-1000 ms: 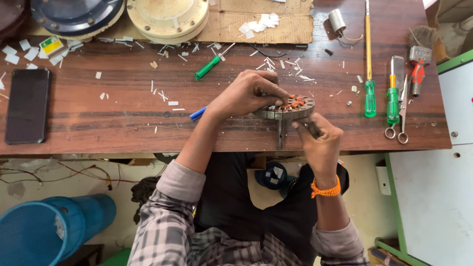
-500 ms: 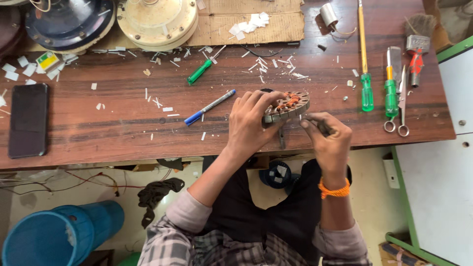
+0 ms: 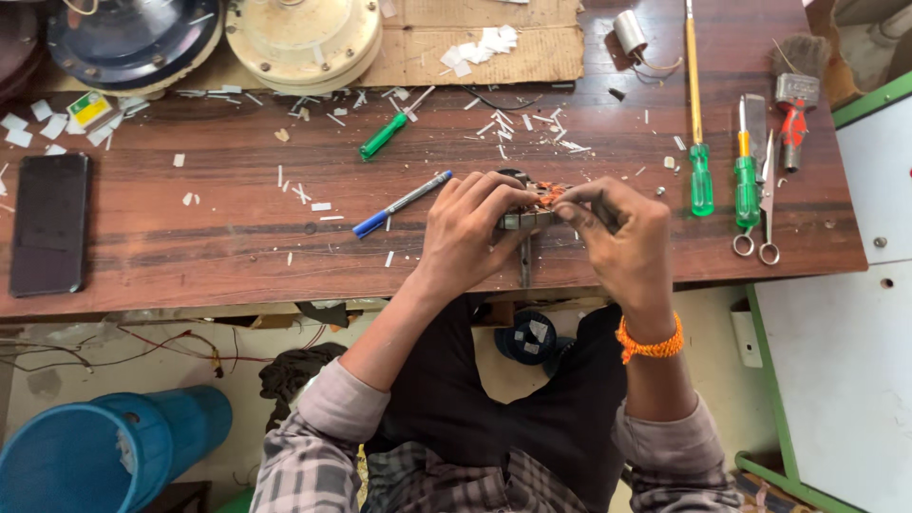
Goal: The person inserts and presses copper wire into the slots of a motor armature held in a small vise on the workbench, working around the circumference by hand and occasionally using pliers to position and tighten the windings.
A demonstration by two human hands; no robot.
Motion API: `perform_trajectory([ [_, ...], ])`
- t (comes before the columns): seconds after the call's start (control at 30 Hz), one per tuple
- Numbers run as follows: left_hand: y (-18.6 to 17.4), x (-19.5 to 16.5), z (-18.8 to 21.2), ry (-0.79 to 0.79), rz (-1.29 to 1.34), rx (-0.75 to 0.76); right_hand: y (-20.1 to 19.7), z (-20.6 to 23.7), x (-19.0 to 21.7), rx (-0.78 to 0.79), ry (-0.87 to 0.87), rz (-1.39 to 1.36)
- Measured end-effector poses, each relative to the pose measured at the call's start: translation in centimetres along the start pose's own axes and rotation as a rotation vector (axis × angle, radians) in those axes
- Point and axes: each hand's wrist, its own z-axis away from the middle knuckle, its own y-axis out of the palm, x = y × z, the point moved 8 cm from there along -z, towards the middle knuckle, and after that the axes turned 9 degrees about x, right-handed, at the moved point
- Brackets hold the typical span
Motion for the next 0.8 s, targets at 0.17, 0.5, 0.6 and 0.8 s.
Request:
perform_trajectory([
  [0.17,0.3,-0.2,0.0,0.009,-0.005,-0.017,-0.3,-3.0,1.0,0.024,-0.060,0.248],
  [0.5,0.7,3.8,-0.8,-0.166,0.651,0.075,0.9,-5.9,2.9,0.212,-0.237,0.419],
  [0.6,2.9,6.3,-1.7,-0.394,0.858,0.138,0.9,-5.8,3.1,0.166,-0.255,0.439],
  [0.8,6.6,7.8,-3.4,-0.493,0.870,0.479,0.6,-5.2,4.3,0.084,-0.220,0.425],
])
